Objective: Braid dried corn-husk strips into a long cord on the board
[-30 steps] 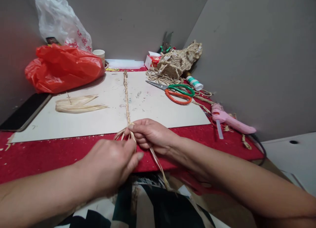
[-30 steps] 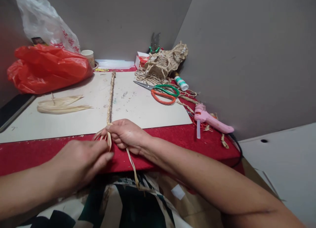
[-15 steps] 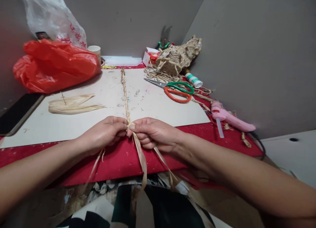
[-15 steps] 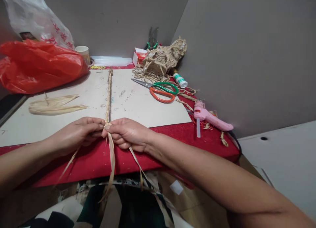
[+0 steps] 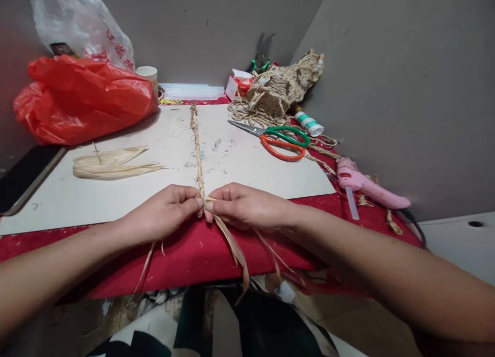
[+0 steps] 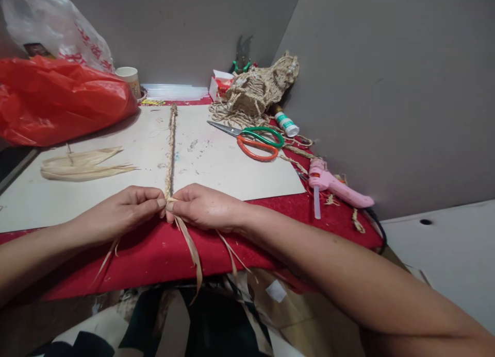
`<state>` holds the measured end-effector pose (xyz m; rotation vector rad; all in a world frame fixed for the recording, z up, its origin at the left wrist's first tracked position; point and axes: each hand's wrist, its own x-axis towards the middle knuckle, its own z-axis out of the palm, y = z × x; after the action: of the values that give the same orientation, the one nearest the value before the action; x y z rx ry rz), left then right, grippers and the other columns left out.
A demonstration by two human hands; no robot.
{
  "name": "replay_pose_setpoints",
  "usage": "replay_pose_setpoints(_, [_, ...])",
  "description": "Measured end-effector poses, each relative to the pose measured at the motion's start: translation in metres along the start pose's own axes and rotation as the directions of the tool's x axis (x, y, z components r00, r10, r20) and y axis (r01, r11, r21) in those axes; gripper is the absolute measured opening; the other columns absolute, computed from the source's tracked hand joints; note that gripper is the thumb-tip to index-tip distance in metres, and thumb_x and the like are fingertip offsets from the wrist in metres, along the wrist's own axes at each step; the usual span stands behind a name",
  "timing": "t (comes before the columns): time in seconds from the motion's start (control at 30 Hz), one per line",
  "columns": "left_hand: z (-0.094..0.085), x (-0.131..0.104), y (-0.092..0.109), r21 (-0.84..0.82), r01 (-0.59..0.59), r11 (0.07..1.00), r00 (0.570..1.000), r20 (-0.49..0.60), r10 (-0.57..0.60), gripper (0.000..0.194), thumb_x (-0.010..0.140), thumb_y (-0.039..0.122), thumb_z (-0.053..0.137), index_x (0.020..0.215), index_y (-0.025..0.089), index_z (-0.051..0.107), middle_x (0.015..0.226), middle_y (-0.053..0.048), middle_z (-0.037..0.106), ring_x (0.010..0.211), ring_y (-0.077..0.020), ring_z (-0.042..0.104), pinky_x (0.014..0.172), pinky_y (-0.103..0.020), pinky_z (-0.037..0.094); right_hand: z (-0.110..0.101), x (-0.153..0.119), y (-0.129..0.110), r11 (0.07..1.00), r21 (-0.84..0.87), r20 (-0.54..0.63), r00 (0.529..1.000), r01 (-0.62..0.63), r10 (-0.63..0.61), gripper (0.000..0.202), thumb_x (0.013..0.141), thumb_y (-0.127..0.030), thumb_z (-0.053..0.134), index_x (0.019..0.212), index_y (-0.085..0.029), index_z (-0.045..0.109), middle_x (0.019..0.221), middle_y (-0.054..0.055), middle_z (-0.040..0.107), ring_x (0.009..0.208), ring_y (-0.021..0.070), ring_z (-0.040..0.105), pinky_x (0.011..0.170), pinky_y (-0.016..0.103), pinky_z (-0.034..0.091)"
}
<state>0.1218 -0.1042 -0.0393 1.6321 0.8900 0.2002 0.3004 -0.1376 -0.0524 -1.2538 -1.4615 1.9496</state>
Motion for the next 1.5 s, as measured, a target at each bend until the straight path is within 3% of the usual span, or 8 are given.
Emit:
replay_pose_setpoints(0.3, [0.002,0.0,0.001,-0.104,0.091,0.99,0.996,-0.003,-0.092,0.022,0.082,0.032,0.046,0.074,0.016,0.058,0.042,0.007,0.032,0.037,-0.0055,0.021,0.037,-0.018,0.019,-0.005,-0.004,-0.006,0.989,-0.14,-0.001,0.999,0.049,-0.049,0.031,0.087,-0.038,0.047,0.075,-0.012,0.058,0.045,-0.009,0.029,0.039,0.0039,0.02,0.039,0.021,0.013])
replay_pose_setpoints(0.53, [0.001,-0.001,-0.002,-0.118,0.097,0.988,0.994,-0.037,-0.102,0.023,0.081,0.037,0.05,0.073,0.016,0.057,0.043,0.008,0.028,0.038,-0.0046,0.019,0.038,-0.018,0.017,-0.018,-0.008,-0.003,0.946,-0.317,-0.157,0.98,0.066,-0.121,0.028,0.087,-0.036,0.045,0.072,-0.014,0.054,0.054,-0.005,0.04,0.045,0.0054,0.03,0.044,0.02,0.025])
replay_pose_setpoints(0.6, [0.001,-0.001,-0.003,-0.126,0.09,0.988,0.994,-0.045,-0.097,0.022,0.08,0.036,0.051,0.072,0.016,0.057,0.043,0.008,0.03,0.038,-0.0045,0.02,0.038,-0.018,0.018,-0.025,-0.01,-0.002,0.91,-0.399,-0.24,0.945,0.112,-0.221,0.028,0.087,-0.035,0.044,0.076,-0.013,0.058,0.06,-0.002,0.047,0.051,0.0075,0.039,0.05,0.021,0.03])
replay_pose_setpoints(0.8, [0.001,-0.001,-0.005,-0.178,0.061,0.982,0.997,-0.025,-0.066,0.023,0.079,0.035,0.053,0.066,0.016,0.052,0.045,0.008,0.032,0.04,-0.004,0.022,0.041,-0.018,0.022,-0.033,-0.023,-0.006,0.793,-0.586,-0.466,0.731,0.168,-0.499,0.027,0.086,-0.036,0.048,0.089,-0.014,0.063,0.071,0.003,0.054,0.068,0.0138,0.048,0.06,0.024,0.035])
replay_pose_setpoints(1.13, [0.002,-0.002,-0.003,-0.189,0.062,0.98,0.997,-0.026,-0.068,0.022,0.079,0.035,0.053,0.068,0.016,0.055,0.045,0.008,0.033,0.04,-0.0047,0.023,0.043,-0.019,0.021,0.008,-0.041,-0.015,0.896,-0.36,-0.201,0.916,0.261,-0.348,0.015,0.091,-0.03,0.041,0.099,-0.019,0.047,0.068,-0.002,0.056,0.064,0.0112,0.05,0.064,0.023,0.039])
replay_pose_setpoints(1.23, [0.002,-0.003,-0.004,-0.204,0.058,0.977,0.997,-0.031,-0.065,0.023,0.079,0.035,0.053,0.066,0.016,0.054,0.045,0.008,0.032,0.04,-0.004,0.021,0.041,-0.018,0.02,0.012,-0.037,-0.01,0.886,-0.392,-0.219,0.91,0.249,-0.353,0.012,0.089,-0.03,0.045,0.089,-0.019,0.047,0.07,0.0,0.06,0.064,0.0114,0.052,0.065,0.024,0.04])
replay_pose_setpoints(1.4, [0.002,-0.002,-0.007,-0.18,0.027,0.983,0.998,-0.054,-0.037,0.025,0.079,0.036,0.053,0.065,0.015,0.053,0.044,0.009,0.028,0.039,-0.0031,0.018,0.04,-0.018,0.018,0.012,-0.025,-0.002,0.779,-0.594,-0.347,0.81,0.2,-0.473,0.011,0.08,-0.025,0.059,0.075,-0.016,0.056,0.08,0.004,0.06,0.07,0.0119,0.051,0.066,0.024,0.04])
replay_pose_setpoints(1.5, [0.001,-0.002,-0.008,-0.157,0.016,0.987,0.998,-0.057,-0.025,0.025,0.08,0.035,0.052,0.066,0.014,0.054,0.044,0.009,0.027,0.039,-0.0032,0.018,0.039,-0.018,0.017,0.011,-0.019,0.001,0.837,-0.508,-0.341,0.844,0.206,-0.414,0.012,0.078,-0.026,0.059,0.075,-0.015,0.057,0.077,0.003,0.059,0.068,0.0112,0.05,0.064,0.024,0.04])
